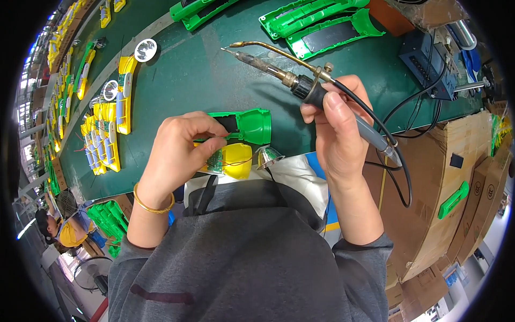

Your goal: Soldering internal wiring and components onto a circuit board for flashlights.

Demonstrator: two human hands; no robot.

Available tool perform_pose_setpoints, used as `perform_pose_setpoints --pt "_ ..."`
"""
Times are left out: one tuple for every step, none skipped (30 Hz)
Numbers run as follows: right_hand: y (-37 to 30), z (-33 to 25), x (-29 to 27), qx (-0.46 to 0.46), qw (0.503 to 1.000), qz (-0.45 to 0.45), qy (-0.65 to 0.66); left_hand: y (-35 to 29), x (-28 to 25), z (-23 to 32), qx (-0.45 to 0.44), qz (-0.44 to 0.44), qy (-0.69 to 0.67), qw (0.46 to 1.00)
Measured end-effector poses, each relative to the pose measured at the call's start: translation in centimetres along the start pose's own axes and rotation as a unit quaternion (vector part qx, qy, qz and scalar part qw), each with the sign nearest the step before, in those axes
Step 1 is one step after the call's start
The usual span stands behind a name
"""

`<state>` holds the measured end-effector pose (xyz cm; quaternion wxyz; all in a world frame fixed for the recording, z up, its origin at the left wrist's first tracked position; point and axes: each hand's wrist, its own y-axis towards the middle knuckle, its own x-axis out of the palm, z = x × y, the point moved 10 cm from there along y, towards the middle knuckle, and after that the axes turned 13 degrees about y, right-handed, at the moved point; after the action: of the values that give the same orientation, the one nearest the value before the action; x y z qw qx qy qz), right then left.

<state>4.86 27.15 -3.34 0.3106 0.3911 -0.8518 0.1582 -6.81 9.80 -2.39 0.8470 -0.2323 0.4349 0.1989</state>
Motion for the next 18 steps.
perform_pose_setpoints --pt "0.0 -0.2 0.3 -0.001 1.000 -0.012 -0.006 -0.1 -0.1 0.0 0.020 0.001 -0.035 0.999" --pt "-0.1 -0.4 0.4 -0.002 1.000 -0.025 -0.013 -0.1 -0.1 0.2 0.039 0.003 -0.070 0.997" --pt "-0.2 -0.5 0.2 -0.001 1.000 -0.024 -0.013 -0.1 0.0 0.2 0.039 0.002 -0.070 0.997" --pt "-0.2 -0.7 0.2 -0.004 0.999 -0.031 -0.020 -0.1 0.0 0.3 0.034 0.015 -0.042 0.998" --pt "-0.3 -0.9 0.1 -0.006 0.999 -0.038 -0.027 -0.1 0.0 0.5 0.029 0.028 -0.014 0.999" --pt "-0.4 -1.1 0.0 -0.006 0.999 -0.037 -0.026 -0.2 0.4 0.7 0.029 0.027 -0.013 0.999" --pt "-0.4 -1.2 0.0 -0.003 0.999 -0.036 -0.038 -0.3 0.4 0.3 0.002 0.052 -0.028 0.998" --pt "-0.4 -1.2 -0.1 0.000 0.998 -0.035 -0.050 -0.5 0.1 -0.2 -0.024 0.077 -0.042 0.996" --pt "-0.4 -1.3 -0.3 0.000 0.998 -0.033 -0.050 -0.4 0.2 -0.2 -0.023 0.075 -0.042 0.996" --pt "-0.4 -1.4 -0.6 0.002 0.998 -0.033 -0.059 -0.3 0.3 -0.2 -0.018 0.066 -0.024 0.997" --pt "-0.5 -1.5 -0.8 0.003 0.997 -0.033 -0.069 -0.2 0.5 -0.1 -0.012 0.056 -0.006 0.998" --pt "-0.5 -1.7 -1.1 0.003 0.997 -0.032 -0.069 -0.2 0.5 0.0 -0.011 0.055 -0.006 0.998" --pt "-0.5 -1.9 -0.9 0.003 0.996 -0.051 -0.075 -0.2 0.2 0.7 0.010 0.077 0.017 0.997" --pt "-0.6 -2.0 -0.6 0.003 0.994 -0.070 -0.082 -0.3 -0.1 1.3 0.032 0.099 0.040 0.994" --pt "-0.7 -2.0 -0.7 0.015 0.993 -0.054 -0.101 -0.2 -0.1 1.5 0.031 0.099 0.041 0.994" --pt "-0.6 -2.3 -0.7 0.015 0.993 -0.055 -0.100 -0.2 -0.1 1.7 0.025 0.102 0.068 0.992" --pt "-0.6 -1.9 -0.4 0.045 0.987 -0.081 -0.130 -0.2 -0.1 1.8 0.020 0.105 0.095 0.990" --pt "-0.7 -1.4 -0.1 0.073 0.979 -0.106 -0.161 -0.1 -0.1 1.9 0.022 0.105 0.095 0.990"
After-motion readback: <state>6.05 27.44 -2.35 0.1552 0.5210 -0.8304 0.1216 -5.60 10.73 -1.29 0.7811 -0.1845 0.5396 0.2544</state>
